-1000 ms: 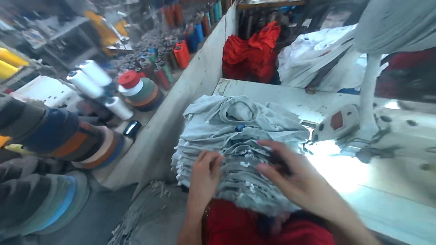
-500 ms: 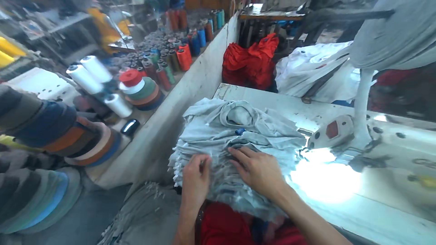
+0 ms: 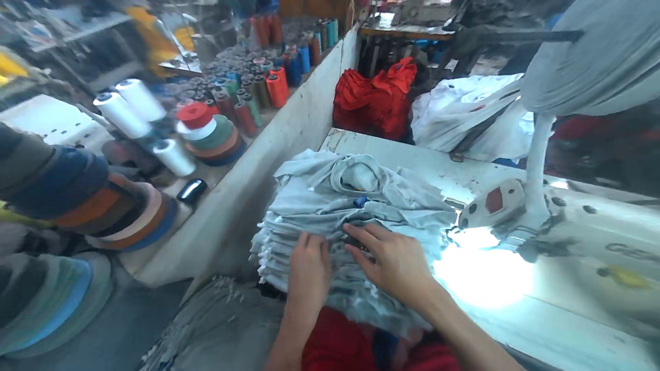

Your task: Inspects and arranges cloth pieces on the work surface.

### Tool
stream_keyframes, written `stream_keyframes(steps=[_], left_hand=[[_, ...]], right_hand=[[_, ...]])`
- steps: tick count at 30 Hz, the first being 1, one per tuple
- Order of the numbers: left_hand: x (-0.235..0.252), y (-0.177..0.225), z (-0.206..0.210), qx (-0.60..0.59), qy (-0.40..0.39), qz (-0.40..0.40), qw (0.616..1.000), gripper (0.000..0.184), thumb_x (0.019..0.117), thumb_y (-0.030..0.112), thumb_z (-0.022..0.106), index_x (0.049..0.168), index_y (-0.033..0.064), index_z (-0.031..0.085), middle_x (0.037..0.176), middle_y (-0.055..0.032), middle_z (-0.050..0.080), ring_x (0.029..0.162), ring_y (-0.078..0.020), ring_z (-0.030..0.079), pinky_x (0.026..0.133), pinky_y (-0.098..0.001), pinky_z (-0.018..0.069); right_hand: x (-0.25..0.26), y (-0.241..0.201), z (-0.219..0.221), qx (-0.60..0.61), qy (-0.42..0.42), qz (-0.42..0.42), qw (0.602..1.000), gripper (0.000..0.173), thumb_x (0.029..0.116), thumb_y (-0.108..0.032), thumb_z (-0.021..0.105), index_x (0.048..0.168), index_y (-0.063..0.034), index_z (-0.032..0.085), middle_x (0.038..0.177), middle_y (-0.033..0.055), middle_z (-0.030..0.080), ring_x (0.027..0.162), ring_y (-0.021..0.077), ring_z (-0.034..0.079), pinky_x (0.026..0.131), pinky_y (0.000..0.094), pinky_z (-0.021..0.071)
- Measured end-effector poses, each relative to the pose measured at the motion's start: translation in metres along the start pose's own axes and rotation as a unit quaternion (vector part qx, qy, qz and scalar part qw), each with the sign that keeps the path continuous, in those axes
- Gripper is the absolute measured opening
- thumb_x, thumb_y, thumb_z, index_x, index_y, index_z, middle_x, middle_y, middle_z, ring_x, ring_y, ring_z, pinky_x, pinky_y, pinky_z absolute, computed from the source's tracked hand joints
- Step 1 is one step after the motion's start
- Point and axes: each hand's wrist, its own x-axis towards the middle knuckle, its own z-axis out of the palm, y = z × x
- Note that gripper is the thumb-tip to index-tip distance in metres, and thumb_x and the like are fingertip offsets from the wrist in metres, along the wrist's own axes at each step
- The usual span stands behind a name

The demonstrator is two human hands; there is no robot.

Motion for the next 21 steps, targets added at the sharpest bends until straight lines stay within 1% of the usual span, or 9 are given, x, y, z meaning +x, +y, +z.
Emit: stream_keyframes(steps=[3, 7, 12, 14, 15, 17, 18, 19, 21], left_hand=[[-0.005, -0.017, -0.009, -0.079, -0.035, 0.004, 0.996, 0.021, 0.1003, 0.023, 0.061, 0.104, 0.0065, 0.074, 0.103, -0.0079, 0.070, 0.082, -0.0151, 0.068, 0.077, -0.0327, 0.0589], [-0.015, -0.026, -0.005, -0.155, 0.014, 0.020, 0.988, 0.020, 0.0997, 0.025, 0.063, 0.102, 0.0078, 0.073, 0.096, -0.0034, 0.068, 0.081, -0.0078, 0.065, 0.073, -0.0243, 0.0566], [-0.019, -0.023, 0.002, -0.156, 0.052, 0.034, 0.986, 0.016, 0.0978, 0.020, 0.065, 0.101, 0.0072, 0.074, 0.099, -0.0040, 0.070, 0.080, -0.0061, 0.066, 0.071, -0.0218, 0.0573], [-0.021, -0.024, 0.003, -0.153, 0.044, 0.027, 0.987, 0.017, 0.0979, 0.021, 0.065, 0.100, 0.0079, 0.074, 0.098, -0.0038, 0.069, 0.078, -0.0060, 0.065, 0.070, -0.0217, 0.0569], [-0.022, -0.024, 0.002, -0.152, 0.044, 0.025, 0.987, 0.017, 0.0978, 0.022, 0.065, 0.100, 0.0084, 0.074, 0.097, -0.0035, 0.069, 0.077, -0.0060, 0.065, 0.069, -0.0218, 0.0568], [-0.022, -0.024, 0.001, -0.153, 0.053, 0.023, 0.986, 0.016, 0.0973, 0.022, 0.066, 0.100, 0.0089, 0.075, 0.097, -0.0034, 0.070, 0.077, -0.0057, 0.066, 0.069, -0.0217, 0.0576], [-0.022, -0.024, 0.000, -0.151, 0.061, 0.024, 0.986, 0.016, 0.0970, 0.022, 0.067, 0.100, 0.0087, 0.075, 0.098, -0.0038, 0.071, 0.077, -0.0061, 0.067, 0.069, -0.0223, 0.0583], [-0.021, -0.022, -0.001, -0.144, 0.068, 0.026, 0.987, 0.017, 0.0970, 0.022, 0.067, 0.100, 0.0081, 0.076, 0.099, -0.0049, 0.071, 0.079, -0.0074, 0.068, 0.070, -0.0238, 0.0589], [-0.017, -0.019, -0.003, -0.125, 0.074, 0.036, 0.989, 0.017, 0.0973, 0.021, 0.067, 0.100, 0.0073, 0.076, 0.101, -0.0062, 0.072, 0.081, -0.0093, 0.069, 0.072, -0.0257, 0.0598]], right_hand=[[0.005, -0.003, -0.002, -0.018, -0.010, -0.023, 1.000, 0.036, 0.0999, -0.038, 0.057, 0.130, -0.0242, 0.072, 0.094, 0.0047, 0.072, 0.066, 0.0238, 0.068, 0.051, 0.0437, 0.0547], [0.014, -0.012, 0.001, -0.056, -0.030, -0.074, 0.995, 0.031, 0.0981, -0.029, 0.062, 0.126, -0.0213, 0.074, 0.091, 0.0066, 0.071, 0.064, 0.0266, 0.067, 0.051, 0.0442, 0.0542], [0.019, -0.017, 0.013, -0.045, -0.035, -0.101, 0.993, 0.028, 0.0937, -0.018, 0.064, 0.118, -0.0223, 0.076, 0.091, 0.0045, 0.073, 0.063, 0.0255, 0.068, 0.052, 0.0446, 0.0547], [0.020, -0.009, 0.012, -0.035, -0.019, -0.068, 0.997, 0.026, 0.0986, -0.027, 0.061, 0.120, -0.0222, 0.075, 0.091, 0.0051, 0.072, 0.062, 0.0250, 0.067, 0.049, 0.0445, 0.0541], [0.022, -0.004, 0.008, -0.030, -0.026, -0.031, 0.999, 0.031, 0.1016, -0.034, 0.057, 0.125, -0.0212, 0.073, 0.095, 0.0065, 0.072, 0.064, 0.0260, 0.068, 0.050, 0.0462, 0.0550], [0.029, 0.010, -0.003, 0.009, -0.058, 0.059, 0.997, 0.041, 0.1012, -0.045, 0.057, 0.129, -0.0173, 0.070, 0.106, 0.0080, 0.074, 0.077, 0.0288, 0.072, 0.061, 0.0517, 0.0581], [0.032, 0.018, -0.009, 0.044, -0.090, 0.099, 0.990, 0.043, 0.1006, -0.046, 0.059, 0.128, -0.0148, 0.070, 0.110, 0.0086, 0.074, 0.087, 0.0291, 0.073, 0.071, 0.0539, 0.0586], [0.035, 0.025, -0.012, 0.083, -0.122, 0.125, 0.981, 0.039, 0.1002, -0.042, 0.061, 0.124, -0.0123, 0.071, 0.110, 0.0097, 0.074, 0.094, 0.0291, 0.072, 0.079, 0.0548, 0.0576], [0.039, 0.036, -0.009, 0.143, -0.154, 0.143, 0.967, 0.029, 0.0989, -0.030, 0.062, 0.116, -0.0087, 0.072, 0.102, 0.0110, 0.073, 0.092, 0.0278, 0.070, 0.082, 0.0537, 0.0564]])
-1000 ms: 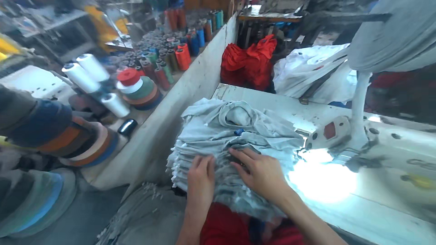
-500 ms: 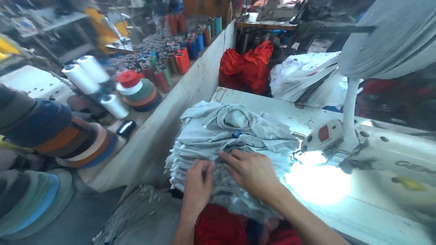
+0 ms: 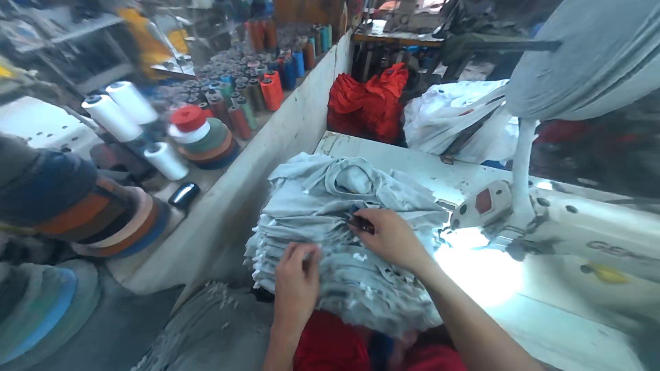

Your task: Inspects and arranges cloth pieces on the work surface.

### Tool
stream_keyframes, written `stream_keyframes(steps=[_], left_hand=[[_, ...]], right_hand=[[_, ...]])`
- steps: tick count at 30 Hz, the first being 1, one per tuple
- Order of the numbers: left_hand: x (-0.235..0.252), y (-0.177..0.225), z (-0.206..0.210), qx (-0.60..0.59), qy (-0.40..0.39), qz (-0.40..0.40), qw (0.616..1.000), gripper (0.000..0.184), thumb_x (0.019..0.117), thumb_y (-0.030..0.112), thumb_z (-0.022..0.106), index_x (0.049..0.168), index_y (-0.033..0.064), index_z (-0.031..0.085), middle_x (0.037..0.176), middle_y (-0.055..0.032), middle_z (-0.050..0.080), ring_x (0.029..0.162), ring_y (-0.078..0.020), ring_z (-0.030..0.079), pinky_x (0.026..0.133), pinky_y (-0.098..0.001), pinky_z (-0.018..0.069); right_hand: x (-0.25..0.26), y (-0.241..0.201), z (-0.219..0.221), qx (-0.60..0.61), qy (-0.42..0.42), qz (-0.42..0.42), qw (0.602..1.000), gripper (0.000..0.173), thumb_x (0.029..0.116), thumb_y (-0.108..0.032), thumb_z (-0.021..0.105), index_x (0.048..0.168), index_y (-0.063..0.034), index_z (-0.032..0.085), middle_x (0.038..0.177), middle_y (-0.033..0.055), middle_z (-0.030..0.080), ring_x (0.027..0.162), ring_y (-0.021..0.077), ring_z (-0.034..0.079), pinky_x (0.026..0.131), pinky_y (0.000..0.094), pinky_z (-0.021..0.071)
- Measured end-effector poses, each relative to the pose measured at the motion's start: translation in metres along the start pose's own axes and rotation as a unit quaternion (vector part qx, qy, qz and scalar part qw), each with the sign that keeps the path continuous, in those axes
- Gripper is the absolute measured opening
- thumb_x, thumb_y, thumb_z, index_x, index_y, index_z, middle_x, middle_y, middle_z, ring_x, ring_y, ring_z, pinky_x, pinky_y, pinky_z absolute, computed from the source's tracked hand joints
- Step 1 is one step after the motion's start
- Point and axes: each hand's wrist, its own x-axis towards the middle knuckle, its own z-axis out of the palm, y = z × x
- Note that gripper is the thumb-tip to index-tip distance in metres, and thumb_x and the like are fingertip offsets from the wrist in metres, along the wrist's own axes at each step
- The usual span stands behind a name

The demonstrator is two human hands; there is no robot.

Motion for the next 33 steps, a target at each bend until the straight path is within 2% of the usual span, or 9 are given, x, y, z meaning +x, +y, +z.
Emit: stream_keyframes(steps=[4, 8, 13, 16, 20, 22, 24, 29, 33], left_hand=[[0.011, 0.010, 0.004, 0.025, -0.031, 0.014, 0.999, 0.017, 0.0979, 0.020, 0.066, 0.102, 0.0075, 0.076, 0.102, -0.0076, 0.071, 0.080, -0.0119, 0.069, 0.074, -0.0284, 0.0602], [0.021, 0.021, 0.013, 0.048, -0.040, 0.031, 0.998, 0.018, 0.0991, 0.019, 0.064, 0.103, 0.0064, 0.076, 0.103, -0.0100, 0.070, 0.077, -0.0147, 0.068, 0.072, -0.0304, 0.0601], [0.030, 0.039, 0.026, 0.051, -0.071, 0.048, 0.995, 0.023, 0.0993, 0.024, 0.065, 0.106, 0.0041, 0.074, 0.103, -0.0124, 0.068, 0.078, -0.0180, 0.069, 0.073, -0.0330, 0.0607], [0.035, 0.043, 0.036, 0.083, -0.076, 0.035, 0.993, 0.032, 0.0959, 0.028, 0.071, 0.108, -0.0016, 0.072, 0.106, -0.0190, 0.068, 0.087, -0.0286, 0.071, 0.081, -0.0419, 0.0606], [0.033, 0.038, 0.033, 0.104, -0.066, 0.044, 0.991, 0.020, 0.1002, 0.016, 0.062, 0.106, -0.0003, 0.073, 0.104, -0.0172, 0.069, 0.089, -0.0280, 0.071, 0.082, -0.0409, 0.0609], [0.027, 0.035, 0.024, 0.103, -0.062, 0.053, 0.991, 0.019, 0.0999, 0.014, 0.061, 0.106, 0.0009, 0.073, 0.103, -0.0158, 0.068, 0.086, -0.0257, 0.071, 0.079, -0.0394, 0.0613], [0.021, 0.032, 0.018, 0.099, -0.055, 0.053, 0.992, 0.018, 0.0988, 0.015, 0.062, 0.104, 0.0023, 0.074, 0.103, -0.0143, 0.069, 0.083, -0.0232, 0.071, 0.076, -0.0372, 0.0615], [0.006, 0.033, 0.014, 0.076, -0.019, 0.064, 0.995, 0.015, 0.0966, 0.016, 0.064, 0.100, 0.0047, 0.074, 0.098, -0.0096, 0.069, 0.074, -0.0134, 0.067, 0.068, -0.0283, 0.0599], [0.000, 0.028, 0.015, 0.052, -0.002, 0.061, 0.997, 0.015, 0.0964, 0.017, 0.065, 0.099, 0.0056, 0.074, 0.099, -0.0082, 0.069, 0.077, -0.0110, 0.067, 0.070, -0.0250, 0.0594]], right_hand=[[0.001, 0.008, 0.014, 0.037, 0.061, 0.004, 0.997, 0.028, 0.1012, -0.028, 0.059, 0.113, -0.0056, 0.070, 0.088, 0.0091, 0.069, 0.078, 0.0237, 0.066, 0.072, 0.0462, 0.0550], [-0.001, 0.018, 0.025, 0.112, 0.130, -0.002, 0.985, 0.031, 0.1034, -0.034, 0.058, 0.107, -0.0061, 0.071, 0.077, 0.0031, 0.064, 0.066, 0.0120, 0.058, 0.063, 0.0322, 0.0510], [-0.005, 0.023, 0.022, 0.178, 0.130, -0.007, 0.975, 0.031, 0.1019, -0.035, 0.061, 0.109, -0.0059, 0.070, 0.077, -0.0002, 0.063, 0.064, 0.0051, 0.055, 0.060, 0.0232, 0.0477], [-0.019, 0.018, 0.016, 0.168, 0.122, -0.011, 0.978, 0.040, 0.1009, -0.039, 0.063, 0.126, -0.0078, 0.067, 0.090, 0.0012, 0.068, 0.071, 0.0062, 0.060, 0.067, 0.0248, 0.0531], [-0.045, 0.011, 0.011, 0.023, 0.150, -0.027, 0.988, 0.055, 0.0999, -0.053, 0.059, 0.140, -0.0155, 0.061, 0.107, 0.0040, 0.073, 0.079, 0.0159, 0.068, 0.068, 0.0409, 0.0587], [-0.053, 0.008, 0.013, -0.054, 0.169, -0.065, 0.982, 0.049, 0.1014, -0.050, 0.057, 0.135, -0.0158, 0.065, 0.107, 0.0060, 0.073, 0.076, 0.0194, 0.070, 0.061, 0.0425, 0.0588], [-0.054, 0.006, 0.019, -0.108, 0.185, -0.118, 0.970, 0.037, 0.0997, -0.040, 0.059, 0.127, -0.0192, 0.072, 0.096, 0.0059, 0.072, 0.068, 0.0213, 0.069, 0.053, 0.0415, 0.0562], [-0.046, -0.005, 0.034, -0.178, 0.182, -0.191, 0.948, 0.032, 0.1014, -0.032, 0.055, 0.125, -0.0232, 0.074, 0.087, 0.0023, 0.070, 0.063, 0.0205, 0.066, 0.050, 0.0383, 0.0525], [-0.044, -0.009, 0.036, -0.191, 0.177, -0.224, 0.939, 0.029, 0.0962, -0.022, 0.058, 0.118, -0.0223, 0.076, 0.085, 0.0027, 0.070, 0.062, 0.0217, 0.066, 0.048, 0.0390, 0.0517]])
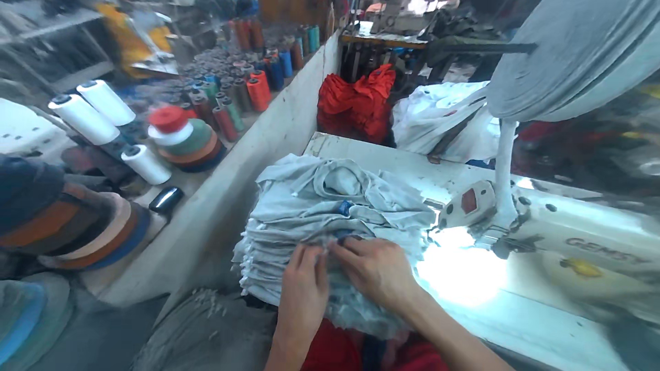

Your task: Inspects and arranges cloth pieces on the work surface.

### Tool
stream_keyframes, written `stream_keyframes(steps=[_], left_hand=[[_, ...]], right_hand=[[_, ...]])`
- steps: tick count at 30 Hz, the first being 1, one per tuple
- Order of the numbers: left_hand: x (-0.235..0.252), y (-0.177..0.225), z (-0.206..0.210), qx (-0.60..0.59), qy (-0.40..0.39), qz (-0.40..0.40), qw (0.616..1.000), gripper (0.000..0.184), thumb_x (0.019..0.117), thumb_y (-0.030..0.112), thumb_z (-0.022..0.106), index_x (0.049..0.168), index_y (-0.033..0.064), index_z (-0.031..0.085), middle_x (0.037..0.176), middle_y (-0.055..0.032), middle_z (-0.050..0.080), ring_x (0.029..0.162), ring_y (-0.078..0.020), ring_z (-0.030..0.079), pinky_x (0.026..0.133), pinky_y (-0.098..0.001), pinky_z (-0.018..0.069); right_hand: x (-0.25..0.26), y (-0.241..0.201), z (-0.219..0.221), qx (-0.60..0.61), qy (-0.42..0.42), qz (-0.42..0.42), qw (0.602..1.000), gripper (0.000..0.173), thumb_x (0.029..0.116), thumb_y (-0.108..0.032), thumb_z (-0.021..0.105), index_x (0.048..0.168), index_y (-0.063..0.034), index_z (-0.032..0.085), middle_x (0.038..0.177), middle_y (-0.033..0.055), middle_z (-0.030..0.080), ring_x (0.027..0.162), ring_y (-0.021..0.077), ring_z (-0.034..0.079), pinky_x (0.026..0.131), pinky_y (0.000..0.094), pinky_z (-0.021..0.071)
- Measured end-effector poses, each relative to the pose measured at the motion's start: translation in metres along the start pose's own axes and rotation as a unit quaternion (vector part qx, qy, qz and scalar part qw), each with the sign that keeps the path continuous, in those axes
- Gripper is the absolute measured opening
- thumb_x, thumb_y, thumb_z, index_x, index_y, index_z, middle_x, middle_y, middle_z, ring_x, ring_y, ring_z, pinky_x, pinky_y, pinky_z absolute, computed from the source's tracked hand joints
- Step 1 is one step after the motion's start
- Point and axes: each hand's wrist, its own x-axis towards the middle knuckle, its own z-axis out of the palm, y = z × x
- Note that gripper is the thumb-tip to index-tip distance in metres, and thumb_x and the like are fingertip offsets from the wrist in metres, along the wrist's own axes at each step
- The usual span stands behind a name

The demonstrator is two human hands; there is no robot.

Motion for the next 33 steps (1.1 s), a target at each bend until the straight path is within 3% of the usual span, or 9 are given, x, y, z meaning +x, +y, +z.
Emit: stream_keyframes(steps=[2, 4, 6, 8, 11, 13, 20, 28, 33], left_hand=[[-0.003, -0.006, -0.001, -0.001, 0.003, -0.014, 1.000, 0.016, 0.0964, 0.017, 0.065, 0.101, 0.0054, 0.075, 0.100, -0.0085, 0.070, 0.080, -0.0117, 0.069, 0.073, -0.0258, 0.0602], [-0.005, -0.013, -0.001, 0.004, 0.009, -0.034, 0.999, 0.016, 0.0960, 0.017, 0.066, 0.101, 0.0050, 0.075, 0.100, -0.0098, 0.071, 0.079, -0.0136, 0.070, 0.072, -0.0282, 0.0607], [-0.007, -0.018, -0.001, 0.009, 0.007, -0.052, 0.999, 0.016, 0.0961, 0.016, 0.067, 0.102, 0.0038, 0.075, 0.101, -0.0116, 0.071, 0.078, -0.0164, 0.070, 0.072, -0.0316, 0.0610], [-0.009, -0.021, 0.001, 0.003, 0.006, -0.064, 0.998, 0.015, 0.0961, 0.015, 0.067, 0.101, 0.0032, 0.075, 0.099, -0.0120, 0.071, 0.075, -0.0169, 0.069, 0.069, -0.0326, 0.0604], [-0.008, -0.021, 0.001, -0.011, 0.014, -0.073, 0.997, 0.015, 0.0963, 0.016, 0.067, 0.101, 0.0033, 0.075, 0.099, -0.0110, 0.071, 0.077, -0.0164, 0.069, 0.072, -0.0328, 0.0605], [-0.004, -0.020, -0.001, -0.013, 0.027, -0.069, 0.997, 0.016, 0.0969, 0.017, 0.066, 0.102, 0.0035, 0.075, 0.098, -0.0102, 0.071, 0.079, -0.0154, 0.069, 0.073, -0.0316, 0.0604], [0.016, -0.008, 0.001, 0.013, 0.039, -0.066, 0.997, 0.017, 0.0984, 0.016, 0.065, 0.104, 0.0028, 0.074, 0.099, -0.0122, 0.069, 0.072, -0.0169, 0.066, 0.067, -0.0319, 0.0589], [0.029, -0.012, 0.009, 0.022, 0.010, -0.059, 0.998, 0.024, 0.0917, 0.018, 0.075, 0.107, -0.0009, 0.073, 0.106, -0.0183, 0.069, 0.087, -0.0288, 0.071, 0.079, -0.0430, 0.0611], [0.028, -0.014, 0.006, 0.049, -0.001, -0.045, 0.998, 0.019, 0.0981, 0.013, 0.065, 0.107, -0.0023, 0.073, 0.106, -0.0191, 0.069, 0.090, -0.0307, 0.071, 0.081, -0.0441, 0.0610]], right_hand=[[0.002, 0.001, -0.003, 0.011, -0.003, 0.026, 1.000, 0.029, 0.1006, -0.032, 0.056, 0.120, -0.0217, 0.075, 0.086, 0.0028, 0.070, 0.060, 0.0201, 0.065, 0.047, 0.0384, 0.0512], [0.009, 0.004, -0.008, 0.029, -0.031, 0.081, 0.996, 0.035, 0.0982, -0.042, 0.061, 0.120, -0.0180, 0.074, 0.094, 0.0045, 0.072, 0.063, 0.0221, 0.068, 0.049, 0.0425, 0.0541], [0.021, 0.011, -0.014, 0.099, -0.102, 0.150, 0.978, 0.030, 0.0901, -0.026, 0.070, 0.116, -0.0119, 0.073, 0.102, 0.0085, 0.074, 0.077, 0.0283, 0.072, 0.061, 0.0521, 0.0578], [0.030, 0.024, -0.012, 0.178, -0.106, 0.199, 0.958, 0.024, 0.0940, -0.023, 0.067, 0.112, -0.0089, 0.075, 0.098, 0.0077, 0.073, 0.081, 0.0235, 0.070, 0.072, 0.0483, 0.0587], [0.033, 0.039, -0.003, 0.243, -0.054, 0.211, 0.945, 0.028, 0.0993, -0.036, 0.063, 0.099, -0.0095, 0.072, 0.079, 0.0011, 0.065, 0.066, 0.0108, 0.058, 0.062, 0.0320, 0.0510], [0.030, 0.040, 0.000, 0.268, -0.049, 0.214, 0.938, 0.031, 0.0994, -0.040, 0.063, 0.096, -0.0104, 0.072, 0.077, -0.0011, 0.062, 0.064, 0.0074, 0.055, 0.060, 0.0279, 0.0484], [0.026, 0.035, 0.000, 0.278, -0.030, 0.224, 0.934, 0.030, 0.0994, -0.039, 0.063, 0.097, -0.0107, 0.073, 0.075, -0.0031, 0.061, 0.063, 0.0056, 0.052, 0.060, 0.0254, 0.0462], [0.026, 0.036, -0.003, 0.323, -0.039, 0.228, 0.918, 0.030, 0.1011, -0.037, 0.062, 0.099, -0.0089, 0.071, 0.072, -0.0031, 0.060, 0.061, 0.0034, 0.052, 0.057, 0.0220, 0.0446], [0.025, 0.037, -0.004, 0.330, -0.032, 0.222, 0.917, 0.030, 0.1009, -0.037, 0.063, 0.098, -0.0090, 0.071, 0.072, -0.0036, 0.059, 0.060, 0.0026, 0.050, 0.056, 0.0206, 0.0434]])
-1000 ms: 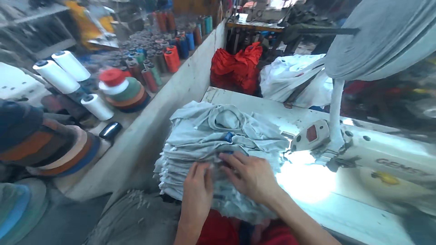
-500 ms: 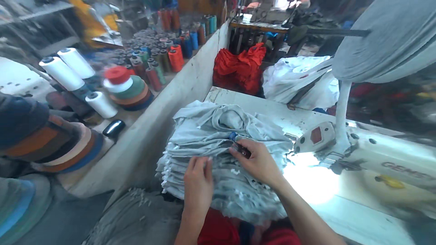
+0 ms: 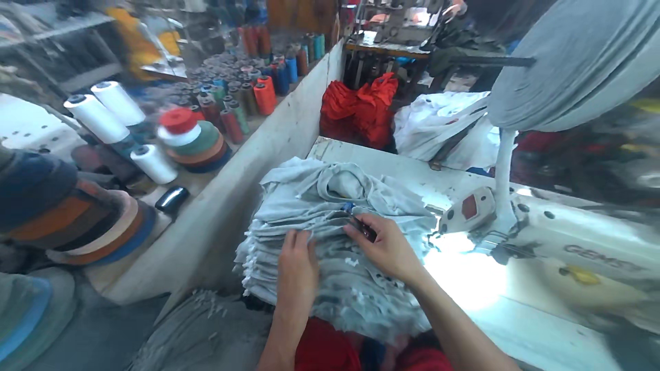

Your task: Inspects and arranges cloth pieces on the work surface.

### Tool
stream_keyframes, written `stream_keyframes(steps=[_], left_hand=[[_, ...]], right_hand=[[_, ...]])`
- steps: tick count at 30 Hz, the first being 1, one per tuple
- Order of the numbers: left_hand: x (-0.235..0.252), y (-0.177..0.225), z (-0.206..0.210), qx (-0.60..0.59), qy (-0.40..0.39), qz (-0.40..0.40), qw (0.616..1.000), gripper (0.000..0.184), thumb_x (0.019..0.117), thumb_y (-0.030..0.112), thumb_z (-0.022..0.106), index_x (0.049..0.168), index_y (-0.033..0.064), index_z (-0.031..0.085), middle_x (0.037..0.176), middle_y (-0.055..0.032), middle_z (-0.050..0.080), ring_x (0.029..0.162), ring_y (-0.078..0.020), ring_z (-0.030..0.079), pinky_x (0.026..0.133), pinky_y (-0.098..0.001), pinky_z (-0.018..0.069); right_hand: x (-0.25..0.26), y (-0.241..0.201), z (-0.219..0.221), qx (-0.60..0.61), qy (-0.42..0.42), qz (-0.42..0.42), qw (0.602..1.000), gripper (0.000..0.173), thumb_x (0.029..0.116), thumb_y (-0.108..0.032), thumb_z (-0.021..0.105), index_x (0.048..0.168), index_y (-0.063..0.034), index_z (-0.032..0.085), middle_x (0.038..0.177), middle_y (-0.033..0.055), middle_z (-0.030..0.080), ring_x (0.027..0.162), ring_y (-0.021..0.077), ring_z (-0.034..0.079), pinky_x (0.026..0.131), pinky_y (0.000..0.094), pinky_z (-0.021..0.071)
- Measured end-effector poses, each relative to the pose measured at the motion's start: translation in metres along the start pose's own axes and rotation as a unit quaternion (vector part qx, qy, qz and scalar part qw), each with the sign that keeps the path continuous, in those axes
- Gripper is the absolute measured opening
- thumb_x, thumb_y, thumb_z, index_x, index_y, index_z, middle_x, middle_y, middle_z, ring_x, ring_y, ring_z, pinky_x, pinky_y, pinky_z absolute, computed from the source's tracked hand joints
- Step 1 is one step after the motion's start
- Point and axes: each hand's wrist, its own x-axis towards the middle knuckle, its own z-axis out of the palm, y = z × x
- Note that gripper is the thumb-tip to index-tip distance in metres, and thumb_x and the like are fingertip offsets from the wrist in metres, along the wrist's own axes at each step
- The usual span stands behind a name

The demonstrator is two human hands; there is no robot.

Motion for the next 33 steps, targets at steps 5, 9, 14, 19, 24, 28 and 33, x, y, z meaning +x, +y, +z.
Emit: stream_keyframes(steps=[5, 9, 14, 19, 24, 28, 33], left_hand=[[-0.013, -0.006, -0.015, -0.012, 0.015, 0.014, 1.000, 0.016, 0.0983, 0.012, 0.062, 0.103, 0.0027, 0.075, 0.103, -0.0143, 0.070, 0.084, -0.0219, 0.071, 0.077, -0.0368, 0.0612], [-0.014, -0.007, -0.015, -0.053, 0.036, 0.018, 0.998, 0.015, 0.0968, 0.013, 0.066, 0.102, 0.0043, 0.077, 0.101, -0.0116, 0.071, 0.083, -0.0165, 0.071, 0.075, -0.0301, 0.0606], [-0.007, -0.001, -0.005, -0.028, 0.012, 0.032, 0.999, 0.025, 0.0935, 0.021, 0.073, 0.106, -0.0001, 0.074, 0.105, -0.0159, 0.069, 0.088, -0.0240, 0.071, 0.079, -0.0377, 0.0613], [-0.015, -0.003, -0.012, 0.003, 0.016, 0.043, 0.999, 0.015, 0.0952, 0.015, 0.067, 0.101, 0.0031, 0.075, 0.104, -0.0133, 0.070, 0.086, -0.0213, 0.071, 0.076, -0.0354, 0.0614], [-0.033, -0.008, -0.014, -0.013, 0.034, 0.027, 0.999, 0.011, 0.0907, 0.013, 0.070, 0.095, 0.0042, 0.074, 0.097, -0.0106, 0.071, 0.081, -0.0175, 0.070, 0.071, -0.0318, 0.0608], [-0.042, -0.005, -0.015, -0.029, 0.037, 0.014, 0.999, 0.014, 0.0924, 0.015, 0.068, 0.097, 0.0045, 0.075, 0.097, -0.0099, 0.071, 0.082, -0.0148, 0.071, 0.072, -0.0287, 0.0609], [-0.045, -0.005, -0.014, -0.038, 0.045, 0.020, 0.998, 0.015, 0.0931, 0.017, 0.066, 0.096, 0.0056, 0.075, 0.096, -0.0077, 0.071, 0.082, -0.0101, 0.070, 0.073, -0.0232, 0.0596]], right_hand=[[-0.002, -0.002, 0.001, -0.090, -0.015, 0.003, 0.996, 0.026, 0.0984, -0.033, 0.062, 0.106, -0.0104, 0.073, 0.084, 0.0004, 0.067, 0.070, 0.0110, 0.059, 0.066, 0.0326, 0.0525], [-0.003, -0.005, 0.003, -0.109, -0.043, -0.006, 0.993, 0.024, 0.0958, -0.026, 0.063, 0.109, -0.0085, 0.073, 0.091, 0.0042, 0.070, 0.076, 0.0149, 0.064, 0.070, 0.0370, 0.0552], [-0.009, -0.004, 0.002, -0.114, -0.042, -0.022, 0.992, 0.023, 0.0952, -0.027, 0.064, 0.107, -0.0096, 0.074, 0.092, 0.0035, 0.070, 0.077, 0.0151, 0.065, 0.069, 0.0374, 0.0555], [-0.026, -0.020, 0.001, -0.241, -0.004, -0.101, 0.965, 0.048, 0.0980, -0.053, 0.061, 0.132, -0.0194, 0.068, 0.108, 0.0044, 0.074, 0.073, 0.0208, 0.071, 0.058, 0.0447, 0.0582], [-0.035, -0.026, 0.018, -0.313, -0.011, -0.194, 0.930, 0.032, 0.1007, -0.041, 0.057, 0.121, -0.0244, 0.074, 0.092, 0.0029, 0.070, 0.067, 0.0214, 0.068, 0.052, 0.0407, 0.0547], [-0.034, -0.024, 0.030, -0.347, -0.004, -0.235, 0.908, 0.028, 0.1003, -0.032, 0.057, 0.119, -0.0227, 0.076, 0.089, 0.0033, 0.071, 0.065, 0.0219, 0.067, 0.053, 0.0392, 0.0543], [-0.034, -0.021, 0.037, -0.339, -0.002, -0.269, 0.902, 0.026, 0.0977, -0.022, 0.059, 0.117, -0.0231, 0.076, 0.086, 0.0017, 0.070, 0.063, 0.0207, 0.064, 0.052, 0.0371, 0.0519]])
